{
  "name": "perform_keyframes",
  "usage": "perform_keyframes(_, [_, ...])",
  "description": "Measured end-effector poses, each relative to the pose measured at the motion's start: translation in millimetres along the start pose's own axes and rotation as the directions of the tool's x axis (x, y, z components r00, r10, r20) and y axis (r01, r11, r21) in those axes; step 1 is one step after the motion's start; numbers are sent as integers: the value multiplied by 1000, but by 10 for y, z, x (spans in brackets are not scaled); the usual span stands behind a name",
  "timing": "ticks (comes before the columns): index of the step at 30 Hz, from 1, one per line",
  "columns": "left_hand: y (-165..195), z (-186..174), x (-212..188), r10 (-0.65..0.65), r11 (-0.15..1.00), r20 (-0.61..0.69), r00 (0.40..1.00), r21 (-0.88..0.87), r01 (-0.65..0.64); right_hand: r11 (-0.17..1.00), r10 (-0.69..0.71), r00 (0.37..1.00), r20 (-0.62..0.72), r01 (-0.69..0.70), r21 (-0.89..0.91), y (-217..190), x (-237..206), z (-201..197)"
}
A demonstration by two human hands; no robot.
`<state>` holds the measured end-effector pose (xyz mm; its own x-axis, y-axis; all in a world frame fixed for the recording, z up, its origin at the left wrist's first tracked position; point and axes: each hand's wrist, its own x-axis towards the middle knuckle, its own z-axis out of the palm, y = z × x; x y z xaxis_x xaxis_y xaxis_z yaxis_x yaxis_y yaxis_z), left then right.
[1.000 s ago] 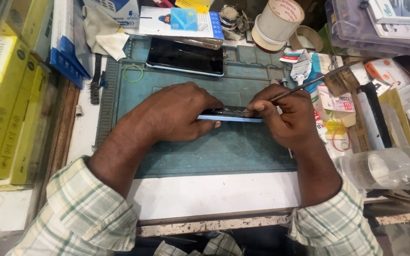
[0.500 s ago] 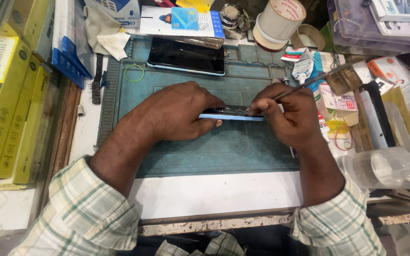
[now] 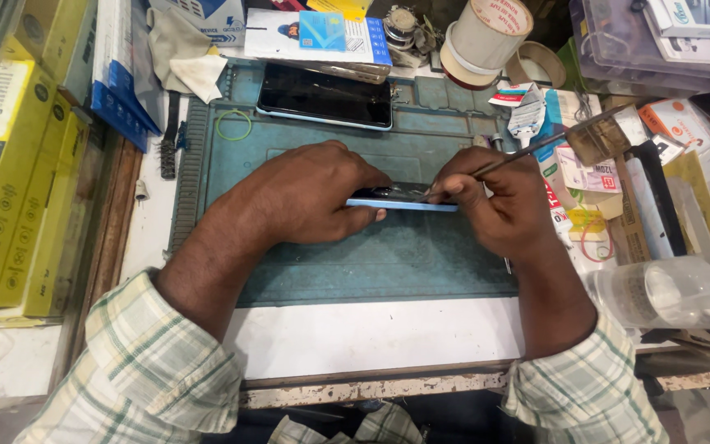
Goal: The person works at a repair bench on a smartphone with its back cover removed. They handle a printed paper flyer, use a roll of tape, then use a metal pry tool to pry and lift the battery and internal components out of the phone body, working around the exposed internals.
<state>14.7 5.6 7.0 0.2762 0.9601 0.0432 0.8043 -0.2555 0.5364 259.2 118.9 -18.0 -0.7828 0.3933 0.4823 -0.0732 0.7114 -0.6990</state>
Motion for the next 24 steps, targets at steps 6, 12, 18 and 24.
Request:
perform_keyframes(6, [-17, 13, 2, 39, 999, -48, 998, -16, -40, 996, 80, 994, -77, -76, 46, -25, -10, -43])
perform_keyframes(12, [-22, 16, -4, -2, 1000, -8, 1000, -2, 2, 1000, 25, 999, -30, -25, 15, -28, -9, -4])
perform_keyframes(18, [-22, 29, -5, 31, 999, -51, 998, 16, -30, 998, 63, 995, -77, -62, 10, -47, -5, -28])
perform_keyframes(24, [-32, 26, -8, -15, 1000, -5, 1000, 17, 15, 995, 66, 997, -43, -69, -70, -37, 4, -87])
